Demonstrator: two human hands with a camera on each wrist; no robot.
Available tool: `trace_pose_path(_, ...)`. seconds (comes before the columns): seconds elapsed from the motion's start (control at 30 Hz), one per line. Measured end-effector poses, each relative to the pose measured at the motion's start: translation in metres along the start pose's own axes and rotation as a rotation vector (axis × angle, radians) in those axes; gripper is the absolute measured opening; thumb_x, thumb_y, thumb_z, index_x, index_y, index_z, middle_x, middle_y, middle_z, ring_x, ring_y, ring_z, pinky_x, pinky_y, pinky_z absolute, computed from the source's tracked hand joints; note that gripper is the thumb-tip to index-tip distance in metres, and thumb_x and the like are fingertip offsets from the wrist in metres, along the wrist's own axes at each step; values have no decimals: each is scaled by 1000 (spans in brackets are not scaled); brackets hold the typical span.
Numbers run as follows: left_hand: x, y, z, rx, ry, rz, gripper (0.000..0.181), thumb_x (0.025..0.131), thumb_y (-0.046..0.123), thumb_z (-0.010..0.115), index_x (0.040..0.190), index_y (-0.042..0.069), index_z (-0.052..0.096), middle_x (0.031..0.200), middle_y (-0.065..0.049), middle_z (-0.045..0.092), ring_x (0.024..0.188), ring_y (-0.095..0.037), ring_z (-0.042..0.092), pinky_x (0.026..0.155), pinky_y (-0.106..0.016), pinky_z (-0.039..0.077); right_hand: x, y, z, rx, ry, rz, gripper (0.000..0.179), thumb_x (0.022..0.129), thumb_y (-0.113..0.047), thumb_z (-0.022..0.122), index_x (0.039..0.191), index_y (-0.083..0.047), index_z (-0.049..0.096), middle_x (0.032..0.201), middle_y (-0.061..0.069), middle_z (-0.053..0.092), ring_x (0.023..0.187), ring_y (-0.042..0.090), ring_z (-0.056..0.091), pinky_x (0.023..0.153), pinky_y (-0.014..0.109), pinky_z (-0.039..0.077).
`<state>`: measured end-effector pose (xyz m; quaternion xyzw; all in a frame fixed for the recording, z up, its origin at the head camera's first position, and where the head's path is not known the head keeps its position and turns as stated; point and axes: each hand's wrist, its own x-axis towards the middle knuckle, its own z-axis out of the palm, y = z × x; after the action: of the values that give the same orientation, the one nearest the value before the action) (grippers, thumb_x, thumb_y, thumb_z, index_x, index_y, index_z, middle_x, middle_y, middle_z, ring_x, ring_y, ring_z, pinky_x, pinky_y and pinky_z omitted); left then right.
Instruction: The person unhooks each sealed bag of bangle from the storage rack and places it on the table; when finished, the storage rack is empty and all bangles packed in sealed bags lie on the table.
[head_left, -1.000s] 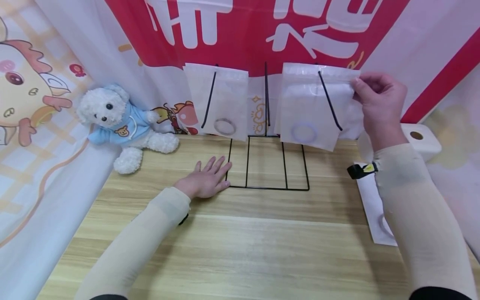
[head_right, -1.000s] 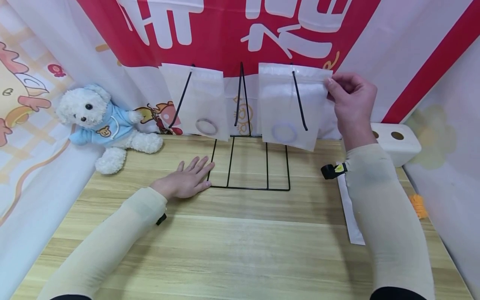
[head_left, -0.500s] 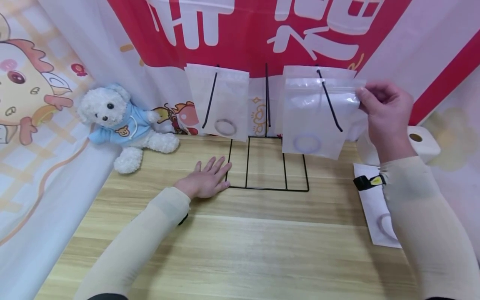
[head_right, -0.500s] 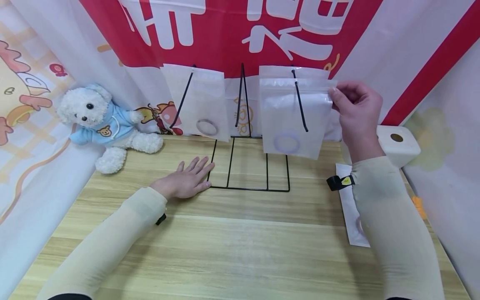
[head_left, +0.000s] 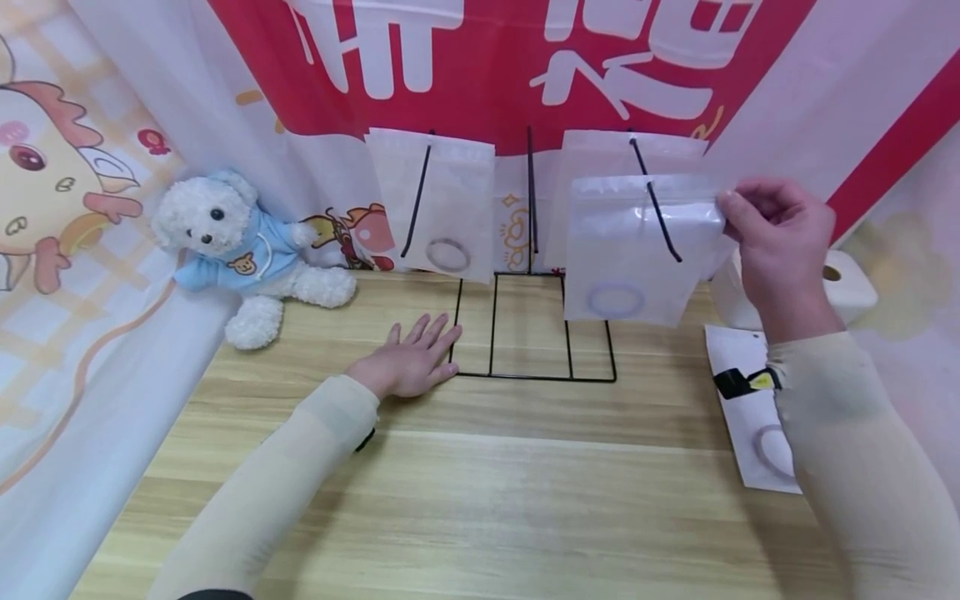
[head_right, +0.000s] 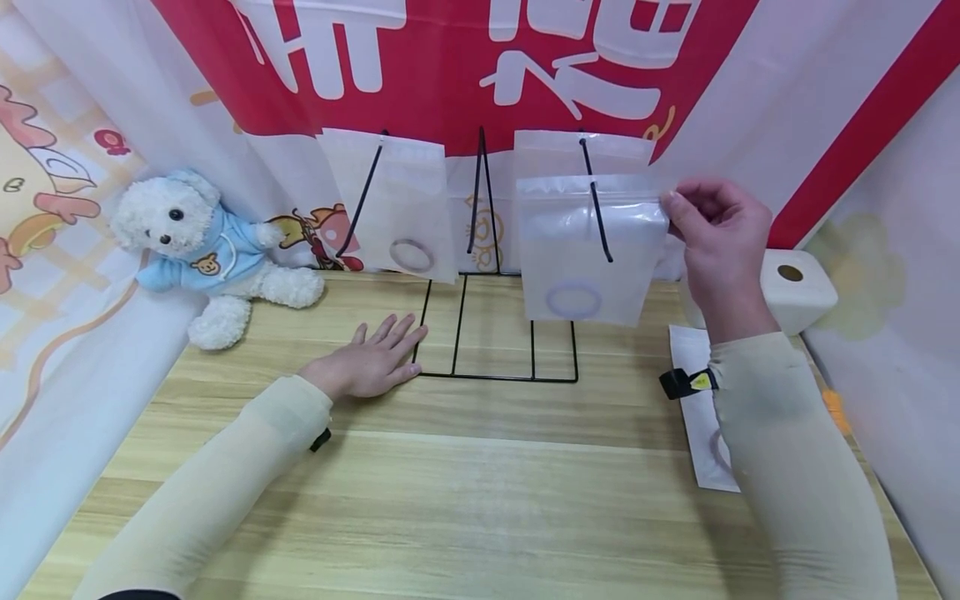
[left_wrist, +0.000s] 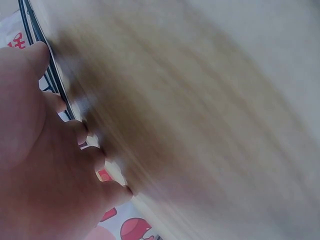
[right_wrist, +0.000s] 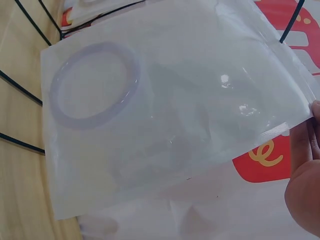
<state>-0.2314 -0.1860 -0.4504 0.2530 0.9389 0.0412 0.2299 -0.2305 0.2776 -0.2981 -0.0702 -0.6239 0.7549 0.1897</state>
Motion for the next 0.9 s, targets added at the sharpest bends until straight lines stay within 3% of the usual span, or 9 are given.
trace_pose_path(0.53,0,-1,1,-5,17,4,75,115,58,30,176,26,1,184,-7,-11,170,-39,-9,130,-77,1,-26,-1,-11,54,-47,-36,57,80,-24,95,128,-1,75,115,6,74,101,18,73,92,24,61)
trace_pose_path(0.9,1,-1,1,-4,14,9,75,115,59,29,176,26,0,183,-8,-11,170,-39,-9,130,-77,1,-37,0,-20,108,-84,-108,49,85,-13,92,125,7,73,106,10,75,90,19,72,85,25,64)
